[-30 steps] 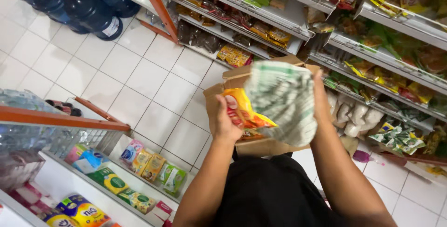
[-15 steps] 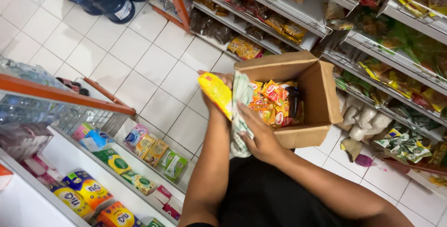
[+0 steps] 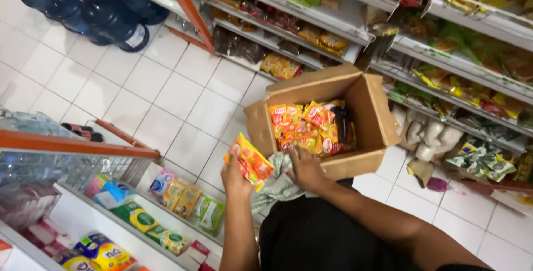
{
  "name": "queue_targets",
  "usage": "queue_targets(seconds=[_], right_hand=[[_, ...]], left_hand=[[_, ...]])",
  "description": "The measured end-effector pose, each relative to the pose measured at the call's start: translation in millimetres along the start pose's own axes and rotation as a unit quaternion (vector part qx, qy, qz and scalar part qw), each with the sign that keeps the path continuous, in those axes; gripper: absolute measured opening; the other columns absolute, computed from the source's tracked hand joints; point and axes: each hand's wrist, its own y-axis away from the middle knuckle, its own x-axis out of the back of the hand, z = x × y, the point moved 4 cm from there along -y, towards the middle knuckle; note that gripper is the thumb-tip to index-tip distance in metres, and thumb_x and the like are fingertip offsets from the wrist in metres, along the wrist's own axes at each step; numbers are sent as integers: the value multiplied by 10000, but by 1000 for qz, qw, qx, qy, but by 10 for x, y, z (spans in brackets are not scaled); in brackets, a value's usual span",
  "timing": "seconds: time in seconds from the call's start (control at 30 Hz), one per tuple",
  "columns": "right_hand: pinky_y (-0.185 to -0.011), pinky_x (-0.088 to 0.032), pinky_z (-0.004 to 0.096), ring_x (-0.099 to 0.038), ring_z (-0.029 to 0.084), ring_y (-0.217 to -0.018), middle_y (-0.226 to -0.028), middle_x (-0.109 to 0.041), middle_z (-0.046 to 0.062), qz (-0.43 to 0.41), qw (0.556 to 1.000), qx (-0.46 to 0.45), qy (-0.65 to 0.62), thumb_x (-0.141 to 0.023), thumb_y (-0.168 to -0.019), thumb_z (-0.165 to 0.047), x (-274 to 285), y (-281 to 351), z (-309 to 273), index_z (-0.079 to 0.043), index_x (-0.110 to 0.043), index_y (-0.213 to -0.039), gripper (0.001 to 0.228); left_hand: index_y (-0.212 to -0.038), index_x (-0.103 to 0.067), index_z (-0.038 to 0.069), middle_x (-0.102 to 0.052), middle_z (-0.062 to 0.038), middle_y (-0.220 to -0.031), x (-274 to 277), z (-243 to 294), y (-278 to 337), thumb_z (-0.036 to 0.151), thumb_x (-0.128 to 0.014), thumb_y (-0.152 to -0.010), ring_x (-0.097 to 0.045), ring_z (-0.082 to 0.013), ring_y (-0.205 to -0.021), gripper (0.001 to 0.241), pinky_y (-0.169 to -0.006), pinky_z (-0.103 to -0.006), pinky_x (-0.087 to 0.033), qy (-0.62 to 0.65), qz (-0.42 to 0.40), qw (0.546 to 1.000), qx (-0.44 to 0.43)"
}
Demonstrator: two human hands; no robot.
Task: The person takes individual seasoning packets from a cardboard box, wipes each packet with a cloth, scans the barcode with a handheld scanner, and places the packets onto a store shelf.
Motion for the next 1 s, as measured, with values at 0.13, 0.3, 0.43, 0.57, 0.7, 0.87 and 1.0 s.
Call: queue_targets(seconds=[0.13,0.3,0.43,0.57,0.7,0.87,1.0], right_hand=[[-936,-530,520,-667,395,-1130,-1232,-687,220,-353,912,-147,-145,-588,-945,-398,-601,68,324,-80,-497,-1423,581],[-883,-502,553,-593,479,-1086,-1195,-602,316,-90,941,-260,-196,-721,-927,-359,-433,-278,678,-9,-533,-1309,551],[-919,-514,525,-636,436,-1063,-1158,-669,229,-9,970,-50,-237,-714,-799,-201,-148,-174,568,-49,-631,-1223,458],[-941,-511,511,-646,396,-1080,-1126,-693,216,-366,915,-67,-156,-724,-960,-360,-819,275,546,-57,-725,-1081,326],[-896,-549,441,-714,311,-1043,-1130,-753,194,-186,855,-179,-450,-748,-861,-300,-1003,74,1048,-55,-727,-1149,379],[-964,-563,403,-720,304,-1085,-1215,-729,188,-249,882,-218,-336,-640,-934,-307,-812,25,1636,-147,-690,-1346,445],[-1022,-503,424,-618,335,-1191,-1322,-627,202,-328,842,-83,-420,-649,-962,-299,-279,-13,1505,-157,-630,-1409,469]], left_hand=[[-1267,-632,-42,-695,-129,-1123,-297,-138,203,223,-692,-1001,-689,-241,-972,380,-861,-427,-584,-11,-56,997,47],[-1278,-616,-27,-699,-120,-1186,-553,-127,228,118,-670,-973,-703,-225,-1039,342,-906,-395,-590,-18,-147,988,-32],[-1272,-609,-40,-692,-150,-1209,-676,-277,198,83,-666,-956,-697,-255,-1071,344,-930,-434,-593,-44,-135,989,-44],[-1282,-578,-16,-682,-151,-1228,-676,-553,311,128,-628,-961,-708,-271,-1078,355,-920,-457,-602,21,-117,993,28],[-1299,-577,-28,-683,-143,-1226,-900,-723,295,111,-639,-961,-708,-260,-1077,370,-925,-441,-600,-18,-111,994,1],[-1271,-604,-67,-713,-155,-1153,-751,-1065,466,145,-677,-967,-712,-259,-1012,377,-879,-429,-599,-27,-58,998,14],[-1258,-609,-45,-723,-149,-1123,-677,-1246,625,148,-693,-944,-727,-256,-973,378,-856,-416,-608,-2,16,1000,18]])
